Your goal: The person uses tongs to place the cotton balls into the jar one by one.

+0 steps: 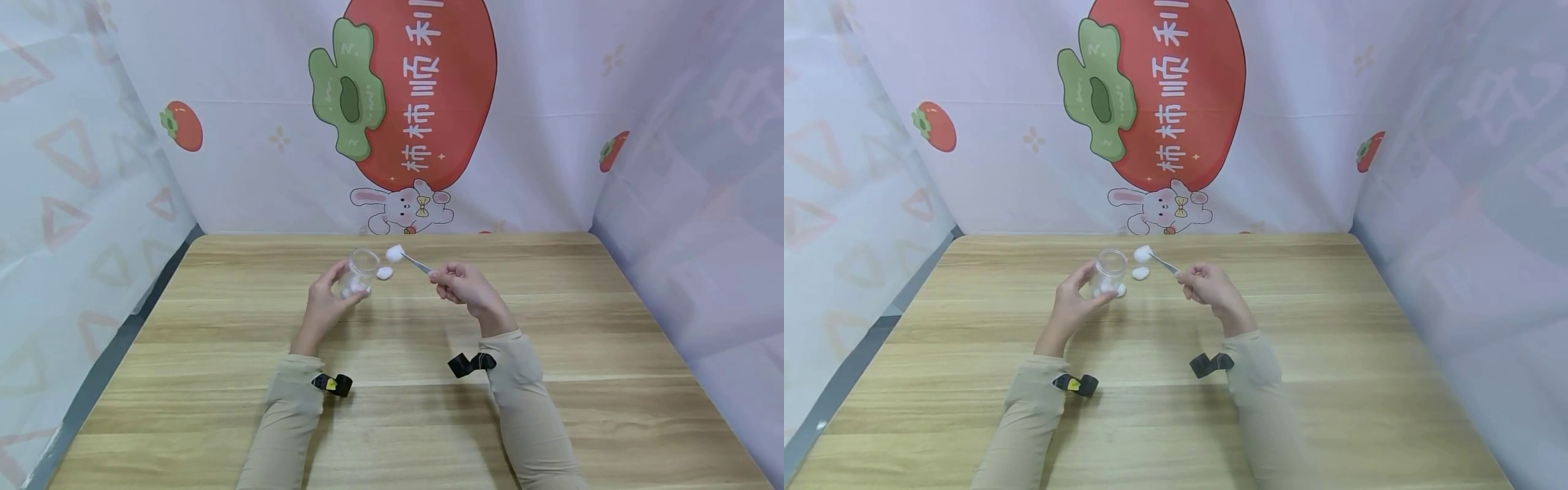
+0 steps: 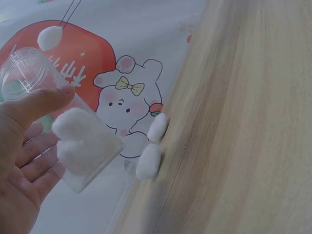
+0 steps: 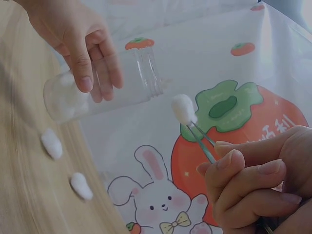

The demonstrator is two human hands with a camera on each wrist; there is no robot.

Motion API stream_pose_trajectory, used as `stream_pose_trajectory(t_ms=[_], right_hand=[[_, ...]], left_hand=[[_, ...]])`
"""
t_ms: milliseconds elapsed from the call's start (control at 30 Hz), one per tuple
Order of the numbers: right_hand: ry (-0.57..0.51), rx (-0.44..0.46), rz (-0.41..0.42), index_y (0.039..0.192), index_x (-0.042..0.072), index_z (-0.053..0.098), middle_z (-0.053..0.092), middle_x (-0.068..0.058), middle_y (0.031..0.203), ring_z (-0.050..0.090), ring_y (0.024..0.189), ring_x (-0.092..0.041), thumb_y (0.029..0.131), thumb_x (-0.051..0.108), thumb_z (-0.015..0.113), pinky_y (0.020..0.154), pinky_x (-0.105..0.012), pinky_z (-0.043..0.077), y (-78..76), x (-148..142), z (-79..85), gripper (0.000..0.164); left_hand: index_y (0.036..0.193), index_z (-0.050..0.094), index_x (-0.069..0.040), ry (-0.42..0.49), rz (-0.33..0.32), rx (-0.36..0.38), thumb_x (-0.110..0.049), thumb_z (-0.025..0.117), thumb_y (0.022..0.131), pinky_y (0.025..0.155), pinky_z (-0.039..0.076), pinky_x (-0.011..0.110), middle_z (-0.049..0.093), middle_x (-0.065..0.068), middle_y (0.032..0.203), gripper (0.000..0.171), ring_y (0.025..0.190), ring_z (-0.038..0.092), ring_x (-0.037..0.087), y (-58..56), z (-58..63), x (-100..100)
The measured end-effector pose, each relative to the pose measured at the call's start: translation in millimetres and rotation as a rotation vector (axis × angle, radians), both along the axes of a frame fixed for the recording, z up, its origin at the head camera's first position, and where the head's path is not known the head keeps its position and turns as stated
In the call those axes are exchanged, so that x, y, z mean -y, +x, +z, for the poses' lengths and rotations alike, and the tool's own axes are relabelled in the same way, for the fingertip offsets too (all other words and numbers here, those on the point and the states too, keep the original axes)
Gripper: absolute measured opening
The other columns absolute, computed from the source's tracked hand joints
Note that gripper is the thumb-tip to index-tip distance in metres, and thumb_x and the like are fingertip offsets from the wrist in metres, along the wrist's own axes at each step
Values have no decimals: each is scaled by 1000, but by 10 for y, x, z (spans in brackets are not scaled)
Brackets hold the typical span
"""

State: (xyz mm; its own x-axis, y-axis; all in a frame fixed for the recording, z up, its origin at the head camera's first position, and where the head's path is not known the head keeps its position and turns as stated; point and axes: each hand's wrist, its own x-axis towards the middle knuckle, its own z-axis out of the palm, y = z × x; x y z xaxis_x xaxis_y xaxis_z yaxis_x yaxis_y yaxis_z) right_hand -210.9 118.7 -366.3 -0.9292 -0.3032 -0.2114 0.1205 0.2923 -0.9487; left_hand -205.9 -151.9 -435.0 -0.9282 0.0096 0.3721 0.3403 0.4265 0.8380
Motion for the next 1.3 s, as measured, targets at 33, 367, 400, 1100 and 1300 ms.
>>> stream_pose_trajectory(t_ms=[33,367,400,1100,1300], right_hand=[[-2,-6,-1,80,8,53,48,9,54,32,44,-2,98,17,52,43,-15,26,3,1,5,20],[-20,-29,4,80,8,55,49,9,54,33,43,-2,98,17,53,42,-14,26,8,31,38,21],[-21,-30,7,80,7,55,49,9,54,33,43,-2,98,17,53,42,-14,26,10,34,46,20],[-36,-38,15,81,6,55,48,8,53,33,43,-2,98,15,53,42,-14,26,22,77,74,19],[-30,-37,15,80,7,54,48,9,53,32,43,-2,98,16,53,42,-15,25,28,104,88,20]], left_hand=[[130,55,0,-2,5,3,-12,85,70,112,43,50,63,20,129,68,121,59,36,2,2,-1],[131,55,-1,-13,27,28,-12,85,70,112,43,49,62,20,130,69,122,59,35,19,15,-5],[131,55,-1,-12,26,26,-12,85,70,112,43,50,63,20,129,68,122,59,36,19,15,-5],[131,54,1,-6,16,27,-10,84,71,113,41,50,62,21,130,69,122,59,36,19,31,-4],[131,54,0,-3,17,28,-10,84,71,113,41,51,62,21,129,68,121,59,36,21,27,-1]])
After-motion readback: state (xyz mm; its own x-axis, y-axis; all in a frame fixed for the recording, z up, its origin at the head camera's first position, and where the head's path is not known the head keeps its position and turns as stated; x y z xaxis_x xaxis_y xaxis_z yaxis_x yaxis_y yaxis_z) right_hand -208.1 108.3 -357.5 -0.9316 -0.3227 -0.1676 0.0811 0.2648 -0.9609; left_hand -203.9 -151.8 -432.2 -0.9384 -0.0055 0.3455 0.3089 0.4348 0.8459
